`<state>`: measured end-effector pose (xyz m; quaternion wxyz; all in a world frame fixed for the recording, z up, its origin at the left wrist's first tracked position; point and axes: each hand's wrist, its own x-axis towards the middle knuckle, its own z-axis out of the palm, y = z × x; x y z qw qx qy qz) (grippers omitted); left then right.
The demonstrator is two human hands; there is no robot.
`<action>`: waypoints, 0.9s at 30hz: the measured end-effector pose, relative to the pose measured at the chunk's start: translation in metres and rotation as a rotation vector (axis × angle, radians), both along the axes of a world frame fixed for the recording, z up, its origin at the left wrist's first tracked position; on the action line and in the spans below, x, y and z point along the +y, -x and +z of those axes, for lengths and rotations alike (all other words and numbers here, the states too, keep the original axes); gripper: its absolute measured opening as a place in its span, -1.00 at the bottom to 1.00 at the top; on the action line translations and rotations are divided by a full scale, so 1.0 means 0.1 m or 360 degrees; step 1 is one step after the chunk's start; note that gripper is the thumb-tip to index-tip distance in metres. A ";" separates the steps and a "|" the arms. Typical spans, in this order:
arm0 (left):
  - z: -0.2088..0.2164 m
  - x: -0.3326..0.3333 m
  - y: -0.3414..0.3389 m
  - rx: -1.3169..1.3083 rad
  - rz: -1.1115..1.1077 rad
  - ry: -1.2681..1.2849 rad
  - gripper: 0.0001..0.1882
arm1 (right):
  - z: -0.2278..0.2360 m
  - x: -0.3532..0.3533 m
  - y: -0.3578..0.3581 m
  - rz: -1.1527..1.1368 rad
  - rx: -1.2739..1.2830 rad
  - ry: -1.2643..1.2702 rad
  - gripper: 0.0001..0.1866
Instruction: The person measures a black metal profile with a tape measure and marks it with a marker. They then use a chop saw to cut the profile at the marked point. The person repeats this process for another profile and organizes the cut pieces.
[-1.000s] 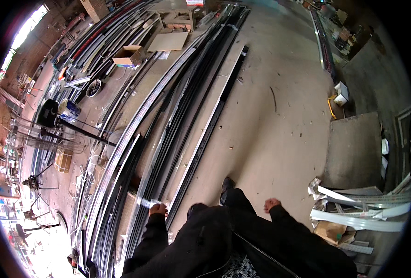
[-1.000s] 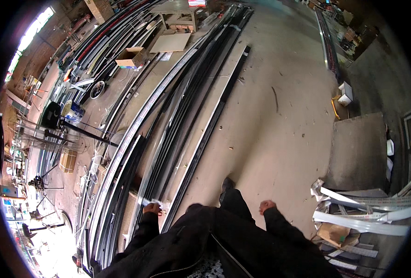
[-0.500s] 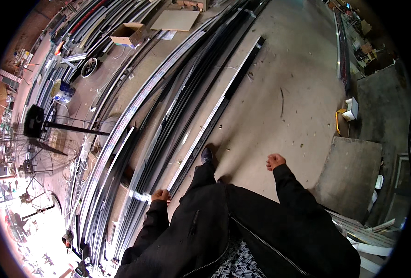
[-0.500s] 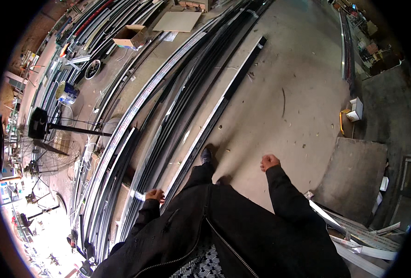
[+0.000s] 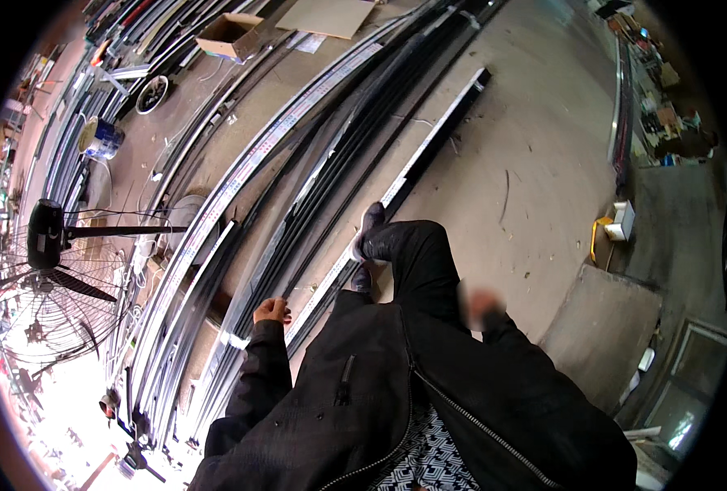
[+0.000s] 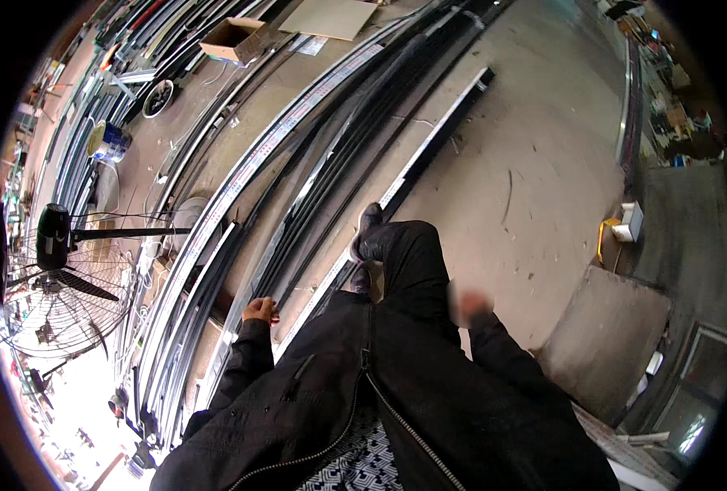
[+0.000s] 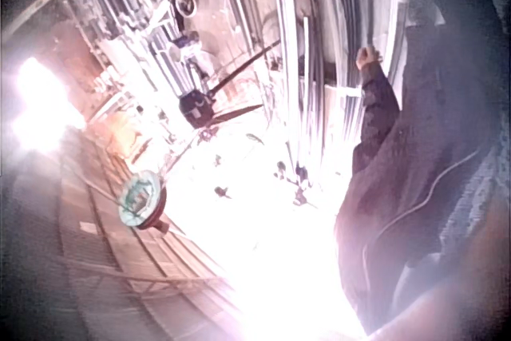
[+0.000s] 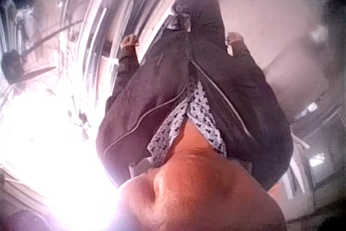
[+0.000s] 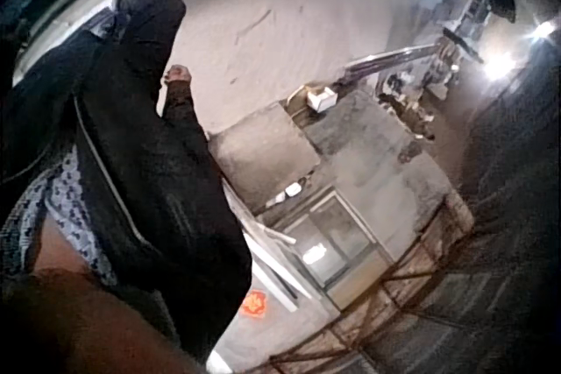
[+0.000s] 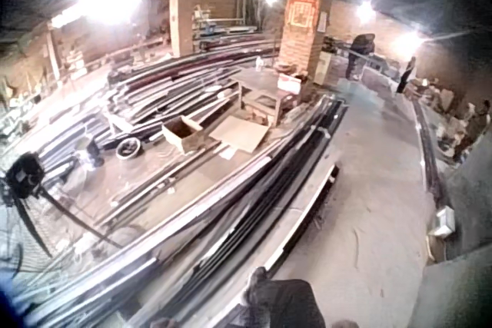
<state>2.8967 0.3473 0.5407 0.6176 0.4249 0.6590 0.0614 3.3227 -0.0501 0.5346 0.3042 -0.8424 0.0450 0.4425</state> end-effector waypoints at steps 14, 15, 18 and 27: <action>-0.06 0.66 -0.71 0.0236 0.0366 0.0300 -0.73 | -2.37 0.94 -2.03 0.1665 -0.1404 -0.0923 -0.79; -0.06 0.75 -0.78 0.0277 0.0338 0.0326 -0.73 | -2.40 0.99 -2.12 0.1585 -0.1252 -0.1065 -0.77; 0.00 1.26 -1.14 0.0168 0.0442 0.0136 -0.71 | -2.14 1.67 -2.37 0.1398 -0.0797 -0.0765 -0.76; 0.27 2.20 -1.92 0.0217 0.0354 0.0032 -0.69 | -0.87 3.83 -3.81 0.0544 -0.0031 -0.0342 -0.78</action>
